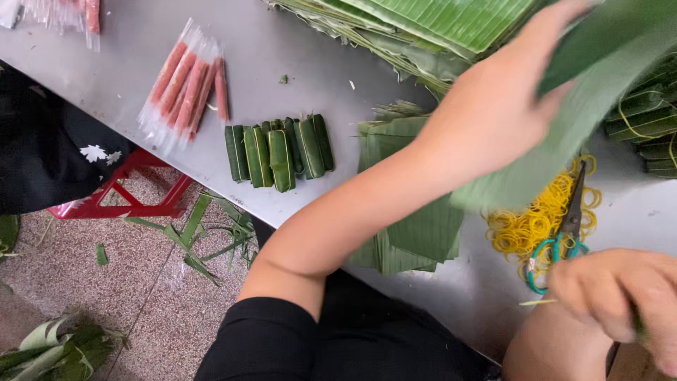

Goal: The person folds cut banana leaf pieces around fillings to form small rectangular bundles, creasing the leaf sides and folding the ends over. They secure each finished bundle with a yellow rubber band and place it in a growing row of completed bundles on the stainless steel table.

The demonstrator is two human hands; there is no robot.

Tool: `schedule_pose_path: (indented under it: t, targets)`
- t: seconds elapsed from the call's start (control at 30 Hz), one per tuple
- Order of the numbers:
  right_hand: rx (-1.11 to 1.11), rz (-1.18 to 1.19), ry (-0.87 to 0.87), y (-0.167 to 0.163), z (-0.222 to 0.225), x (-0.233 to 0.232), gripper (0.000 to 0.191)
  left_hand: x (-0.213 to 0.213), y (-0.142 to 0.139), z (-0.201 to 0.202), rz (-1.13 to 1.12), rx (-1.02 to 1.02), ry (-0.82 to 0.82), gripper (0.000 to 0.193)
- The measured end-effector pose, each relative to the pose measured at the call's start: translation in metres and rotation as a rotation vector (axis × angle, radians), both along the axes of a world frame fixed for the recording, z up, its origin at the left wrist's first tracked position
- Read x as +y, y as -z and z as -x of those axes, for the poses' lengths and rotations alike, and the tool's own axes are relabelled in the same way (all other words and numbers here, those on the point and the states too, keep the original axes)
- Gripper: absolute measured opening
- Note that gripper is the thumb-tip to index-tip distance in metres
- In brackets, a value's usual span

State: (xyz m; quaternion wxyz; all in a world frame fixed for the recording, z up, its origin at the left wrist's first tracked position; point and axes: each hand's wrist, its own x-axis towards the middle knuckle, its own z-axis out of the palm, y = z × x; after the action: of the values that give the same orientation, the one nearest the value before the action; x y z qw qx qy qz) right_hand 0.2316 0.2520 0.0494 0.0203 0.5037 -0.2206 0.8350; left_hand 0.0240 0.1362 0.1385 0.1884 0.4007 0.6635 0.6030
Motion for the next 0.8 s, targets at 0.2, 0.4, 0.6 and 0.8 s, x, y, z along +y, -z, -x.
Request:
schedule_pose_path:
  t: [0.2,0.4,0.6,0.8]
  targets:
    - [-0.413,-0.147,0.293,-0.04,0.013,-0.043,0.021,0.001,0.009,0.001,-0.188,0.151,-0.152,0.062]
    - [-1.018,-0.898,0.878,-0.039,0.024,-0.088,0.021,-0.101,0.011,-0.009,-0.423,-1.029,0.481,0.061]
    - [-1.17,-0.644,0.84,-0.015,0.016,-0.091,0.038,-0.161,0.027,0.009,-0.478,-1.133,-0.354,0.038]
    - [-1.345,0.597,0.896,-0.053,0.035,-0.067,0.049,-0.274,0.023,0.063,-0.821,-0.615,-0.823,0.042]
